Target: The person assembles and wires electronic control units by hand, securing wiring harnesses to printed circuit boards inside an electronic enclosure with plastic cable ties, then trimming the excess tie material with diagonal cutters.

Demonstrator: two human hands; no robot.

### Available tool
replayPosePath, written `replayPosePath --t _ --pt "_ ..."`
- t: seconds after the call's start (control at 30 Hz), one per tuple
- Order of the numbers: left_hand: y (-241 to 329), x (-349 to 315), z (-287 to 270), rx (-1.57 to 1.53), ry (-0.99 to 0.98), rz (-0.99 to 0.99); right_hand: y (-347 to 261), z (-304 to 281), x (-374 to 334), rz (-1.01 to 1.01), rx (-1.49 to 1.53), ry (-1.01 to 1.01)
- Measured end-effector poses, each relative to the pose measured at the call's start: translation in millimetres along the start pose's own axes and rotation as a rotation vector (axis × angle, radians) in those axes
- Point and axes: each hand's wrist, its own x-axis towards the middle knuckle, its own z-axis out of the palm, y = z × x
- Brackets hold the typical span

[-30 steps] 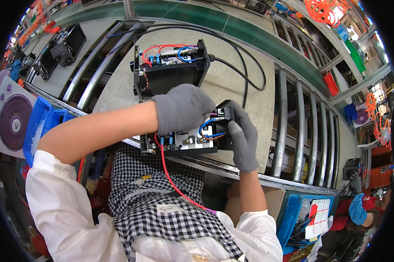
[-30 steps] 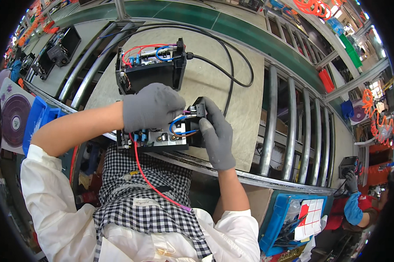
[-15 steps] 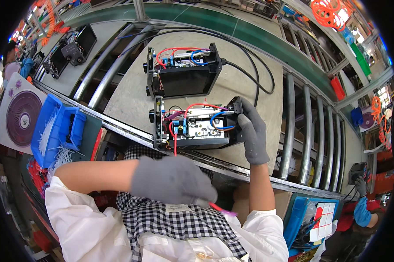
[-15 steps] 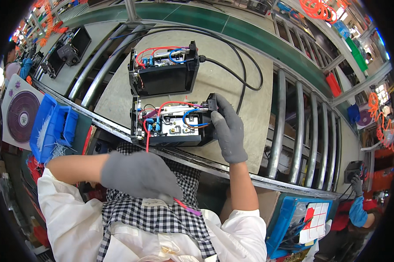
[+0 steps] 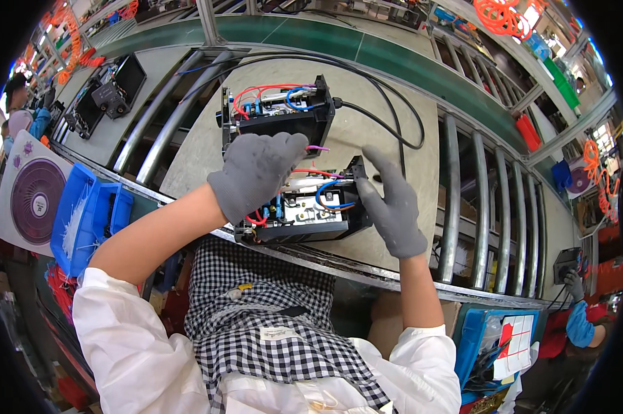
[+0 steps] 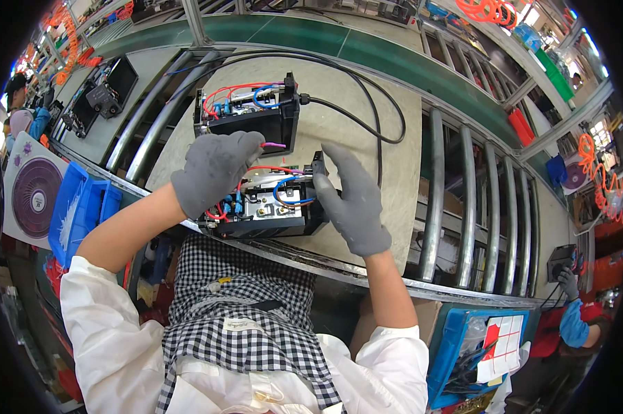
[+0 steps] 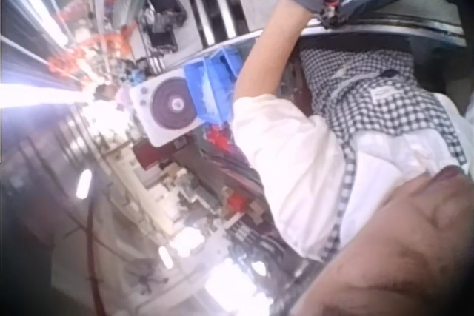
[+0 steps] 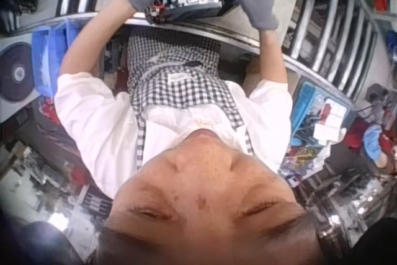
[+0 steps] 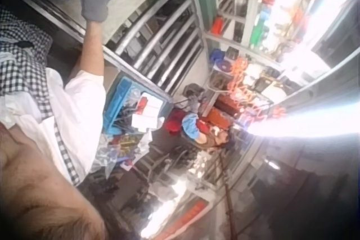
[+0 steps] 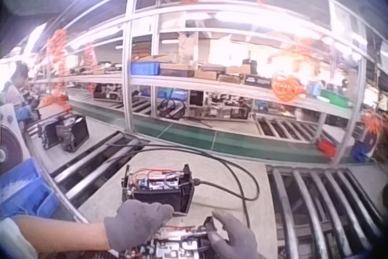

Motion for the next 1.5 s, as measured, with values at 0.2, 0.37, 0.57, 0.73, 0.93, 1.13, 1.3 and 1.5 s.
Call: replayPosePath --t 0.2,0.37,0.57,0.73,0.93,1.13,1.3,1.5 --pt "16 12 -9 0.036 0.01 0.164 -15 -4 31 -0.641 -0.365 0.091" --pt "15 19 -10 -0.133 0.029 0.214 -8 -7 33 -0.672 -0.317 -0.019" --pt "15 22 -1 -0.263 -0.223 0.053 -7 0 -3 -0.171 -0.204 0.009" --pt "17 25 4 -0.228 -0.241 0.034 0 -2 -3 -0.096 -0.228 -0.063" --pt "15 26 7 -0.294 -0.216 0.074 -1 -2 -4 -0.062 -0.214 -0.073" --pt "17 25 2 -0.261 -0.254 0.055 -3 2 -5 -0.015 -0.156 -0.065" --pt "18 28 2 -0.254 -0.289 0.065 0 2 -6 -0.038 -0.14 -0.047" --pt "17 33 -2 -0.278 -0.427 0.101 1 1 -6 -0.042 -0.14 -0.059"
